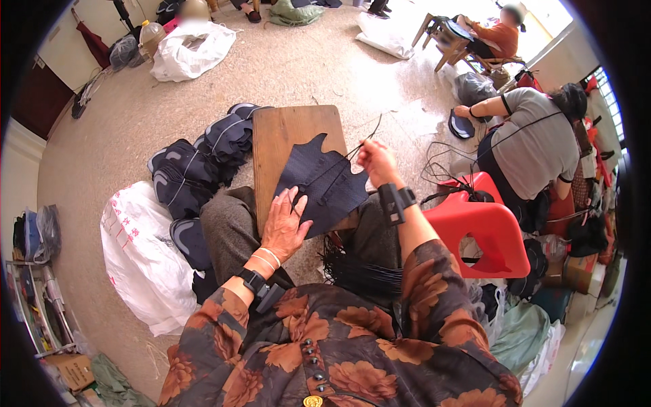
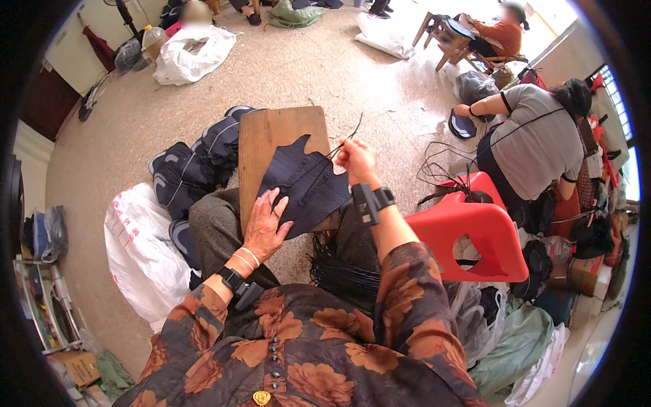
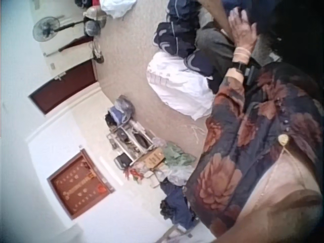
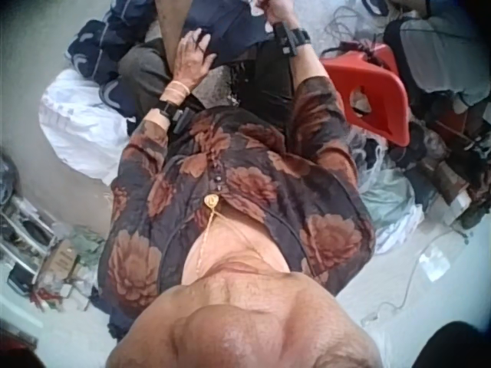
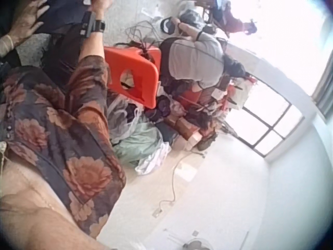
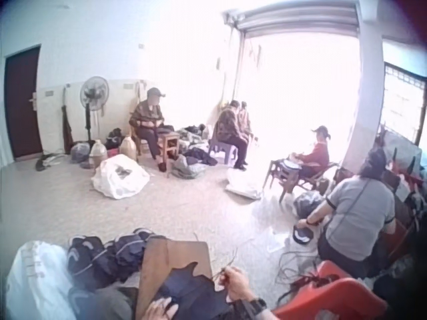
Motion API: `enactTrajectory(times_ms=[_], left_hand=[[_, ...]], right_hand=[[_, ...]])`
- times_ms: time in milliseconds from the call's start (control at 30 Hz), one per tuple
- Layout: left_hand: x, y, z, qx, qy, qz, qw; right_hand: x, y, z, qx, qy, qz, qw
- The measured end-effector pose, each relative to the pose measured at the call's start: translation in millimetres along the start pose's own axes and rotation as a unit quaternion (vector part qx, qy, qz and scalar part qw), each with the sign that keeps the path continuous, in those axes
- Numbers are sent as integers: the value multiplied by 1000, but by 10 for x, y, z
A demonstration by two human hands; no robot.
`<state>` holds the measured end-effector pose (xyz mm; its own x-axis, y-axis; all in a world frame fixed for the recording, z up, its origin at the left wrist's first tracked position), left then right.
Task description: Threading a cord through the eyelets of a shoe upper to assemble it.
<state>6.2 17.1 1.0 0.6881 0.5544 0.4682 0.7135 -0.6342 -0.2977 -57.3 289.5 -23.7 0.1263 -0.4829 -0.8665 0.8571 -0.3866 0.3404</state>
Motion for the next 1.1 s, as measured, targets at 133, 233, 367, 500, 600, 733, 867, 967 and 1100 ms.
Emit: enactTrajectory(times_ms=[133,233,367,500,600,733,867,967,1100], left_hand=[[-10,-7,0,-5,1,-12,1000],[-20,10,-2,-10,-5,-17,1000],[12,-30,13,-13,-5,-11,1000],[-3,-18,40,-18,-10,-13,1000],[6,-32,-2,-21,-29,-15,999],[76,-113,-30,-51,-89,-5,995],[110,-122,-153,-75,-105,-16,992],[125,-27,-182,-98,-107,-41,989],[121,66,-240,-59,-109,-23,992]], right_hand=[[-611,-238,-213,7,-18,-59,998],[-921,-339,-432,23,-12,-85,996],[-1116,-393,-1093,56,-52,-97,992],[-654,-224,-952,39,40,-105,993],[-376,190,-185,-27,60,-87,994],[-485,387,41,-25,45,-91,994],[-581,552,71,-2,91,-123,988],[-671,626,53,-11,77,-127,989],[-603,686,150,-22,65,-111,992]])
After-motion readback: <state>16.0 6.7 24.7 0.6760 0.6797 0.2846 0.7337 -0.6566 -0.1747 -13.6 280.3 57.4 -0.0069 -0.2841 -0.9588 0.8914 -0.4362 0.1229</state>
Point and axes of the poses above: each hand's wrist, its own y-axis away from the middle knuckle, its own z-axis out of the palm, x = y × z, the point moved 8 cm from there along -y, towards the middle knuckle, and after that the axes turned 1 degree about y, right-handed, at the moved point
